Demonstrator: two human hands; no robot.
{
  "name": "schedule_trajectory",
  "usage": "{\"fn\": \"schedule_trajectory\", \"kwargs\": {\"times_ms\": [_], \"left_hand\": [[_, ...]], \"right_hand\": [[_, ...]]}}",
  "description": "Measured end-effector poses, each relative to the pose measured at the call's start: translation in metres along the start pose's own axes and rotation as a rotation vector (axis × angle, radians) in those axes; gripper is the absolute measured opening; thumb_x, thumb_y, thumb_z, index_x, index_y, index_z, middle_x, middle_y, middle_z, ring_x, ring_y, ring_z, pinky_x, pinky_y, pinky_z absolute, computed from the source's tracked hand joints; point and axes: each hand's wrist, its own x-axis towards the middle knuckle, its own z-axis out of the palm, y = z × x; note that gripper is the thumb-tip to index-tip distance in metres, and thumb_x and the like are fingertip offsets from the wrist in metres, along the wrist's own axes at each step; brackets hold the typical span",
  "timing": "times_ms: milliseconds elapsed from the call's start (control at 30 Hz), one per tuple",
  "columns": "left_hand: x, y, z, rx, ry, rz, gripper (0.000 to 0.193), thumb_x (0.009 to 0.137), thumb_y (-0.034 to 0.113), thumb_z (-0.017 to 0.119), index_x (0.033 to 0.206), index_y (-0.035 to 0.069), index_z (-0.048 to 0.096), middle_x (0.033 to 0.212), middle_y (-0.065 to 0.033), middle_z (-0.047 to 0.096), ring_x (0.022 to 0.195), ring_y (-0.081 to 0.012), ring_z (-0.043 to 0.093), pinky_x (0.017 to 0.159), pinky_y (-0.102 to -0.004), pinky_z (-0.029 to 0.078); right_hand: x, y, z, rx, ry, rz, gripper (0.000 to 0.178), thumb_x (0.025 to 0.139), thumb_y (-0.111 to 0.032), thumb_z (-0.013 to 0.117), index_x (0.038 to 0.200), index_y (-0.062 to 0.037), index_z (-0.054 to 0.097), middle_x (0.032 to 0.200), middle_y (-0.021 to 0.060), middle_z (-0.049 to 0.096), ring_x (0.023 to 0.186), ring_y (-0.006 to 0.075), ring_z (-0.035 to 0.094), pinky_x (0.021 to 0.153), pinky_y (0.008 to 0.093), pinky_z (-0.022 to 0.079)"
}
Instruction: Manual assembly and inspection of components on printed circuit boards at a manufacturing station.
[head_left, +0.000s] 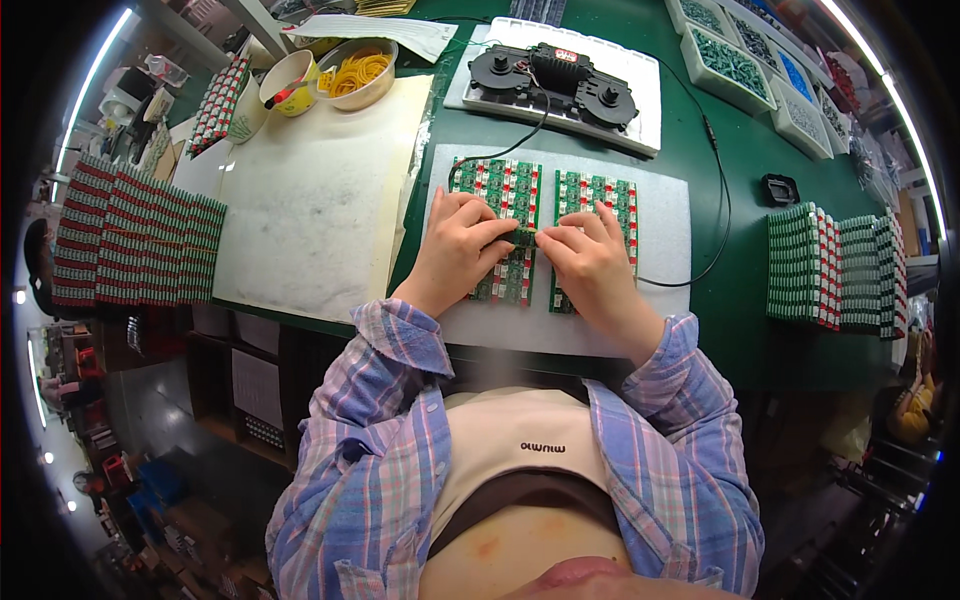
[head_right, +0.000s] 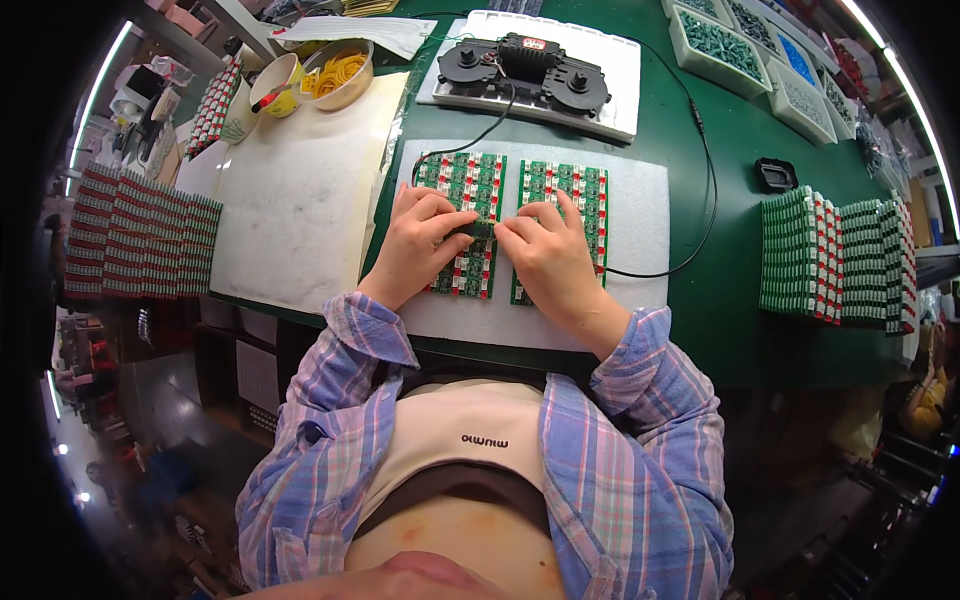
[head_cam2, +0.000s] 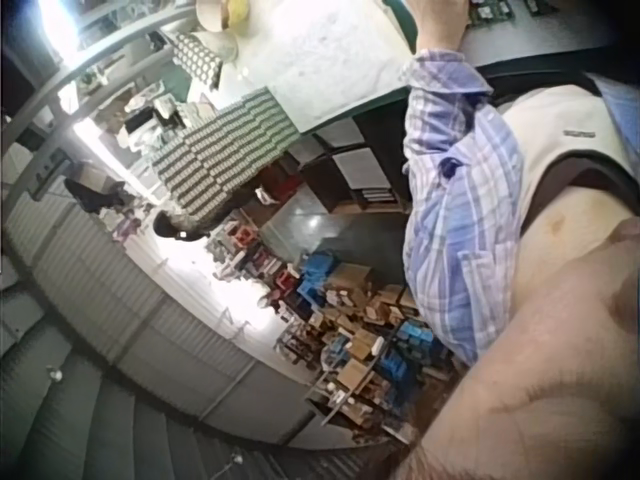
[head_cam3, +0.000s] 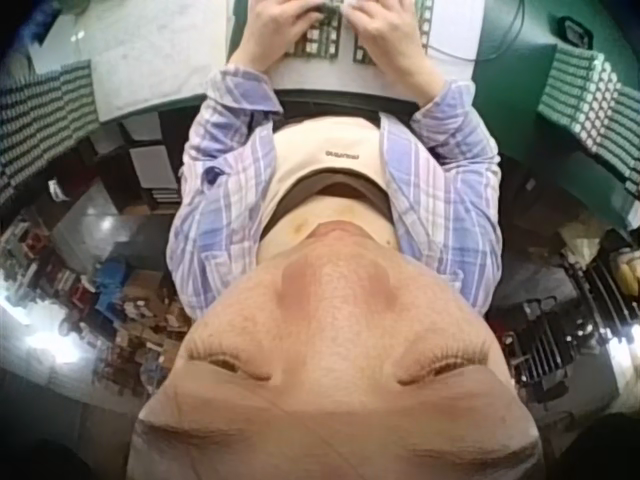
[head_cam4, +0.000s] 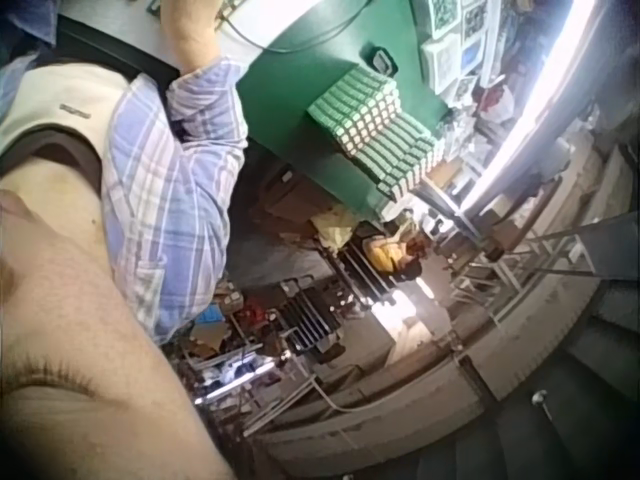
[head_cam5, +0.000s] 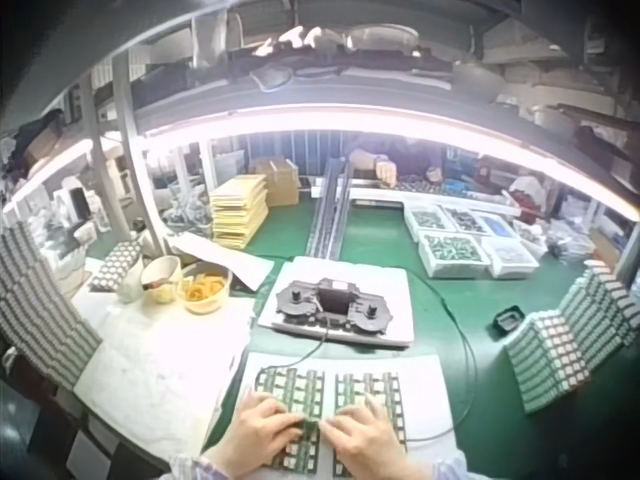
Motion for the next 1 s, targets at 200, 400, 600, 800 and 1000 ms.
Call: {"fn": "schedule_trajectory", "kwargs": {"times_ms": [200, 400, 600, 800, 1000], "left_hand": [[0.000, -0.004, 0.001, -0.062, -0.071, -0.101, 0.021, 0.081, 0.014, 0.079, 0.102, 0.014, 0.077, 0.096, 0.0002, 0.063, 0.104, -0.0237, 0.054, 0.116, -0.0586, 0.028], [0.000, -0.005, 0.000, -0.114, -0.072, -0.129, 0.020, 0.081, 0.015, 0.079, 0.101, 0.014, 0.077, 0.097, 0.0005, 0.063, 0.106, -0.0236, 0.054, 0.118, -0.0601, 0.026], [-0.001, -0.005, -0.001, -0.129, -0.076, -0.136, 0.020, 0.082, 0.015, 0.079, 0.102, 0.014, 0.077, 0.097, 0.0002, 0.063, 0.106, -0.0234, 0.054, 0.119, -0.0607, 0.024], [0.002, -0.002, -0.004, -0.081, -0.062, -0.077, 0.026, 0.078, 0.009, 0.079, 0.104, 0.010, 0.077, 0.097, -0.0020, 0.063, 0.102, -0.0211, 0.052, 0.101, -0.0366, 0.037], [0.000, -0.004, -0.004, -0.078, -0.078, -0.089, 0.026, 0.078, 0.009, 0.079, 0.104, 0.010, 0.077, 0.098, -0.0020, 0.063, 0.102, -0.0214, 0.052, 0.101, -0.0370, 0.037]], "right_hand": [[0.000, -0.004, -0.002, -0.027, -0.030, -0.011, 0.022, 0.085, -0.015, 0.073, 0.108, -0.0160, 0.072, 0.103, -0.0006, 0.069, 0.106, 0.0213, 0.060, 0.114, 0.0543, 0.036], [0.003, -0.009, -0.004, 0.036, -0.027, 0.038, 0.029, 0.083, -0.012, 0.076, 0.112, -0.0148, 0.073, 0.104, -0.0015, 0.071, 0.110, 0.0228, 0.060, 0.116, 0.0561, 0.034], [0.003, -0.004, 0.000, 0.066, 0.029, 0.040, 0.022, 0.083, -0.013, 0.075, 0.105, -0.0153, 0.073, 0.102, -0.0022, 0.070, 0.110, 0.0235, 0.060, 0.114, 0.0582, 0.034], [0.002, 0.001, -0.001, 0.085, 0.067, 0.061, 0.018, 0.084, -0.013, 0.075, 0.101, -0.0147, 0.072, 0.100, -0.0032, 0.070, 0.110, 0.0240, 0.060, 0.114, 0.0584, 0.034], [0.003, -0.002, -0.005, 0.099, -0.010, 0.081, 0.022, 0.083, -0.009, 0.075, 0.105, -0.0134, 0.074, 0.105, -0.0021, 0.072, 0.111, 0.0241, 0.060, 0.117, 0.0580, 0.032]]}}
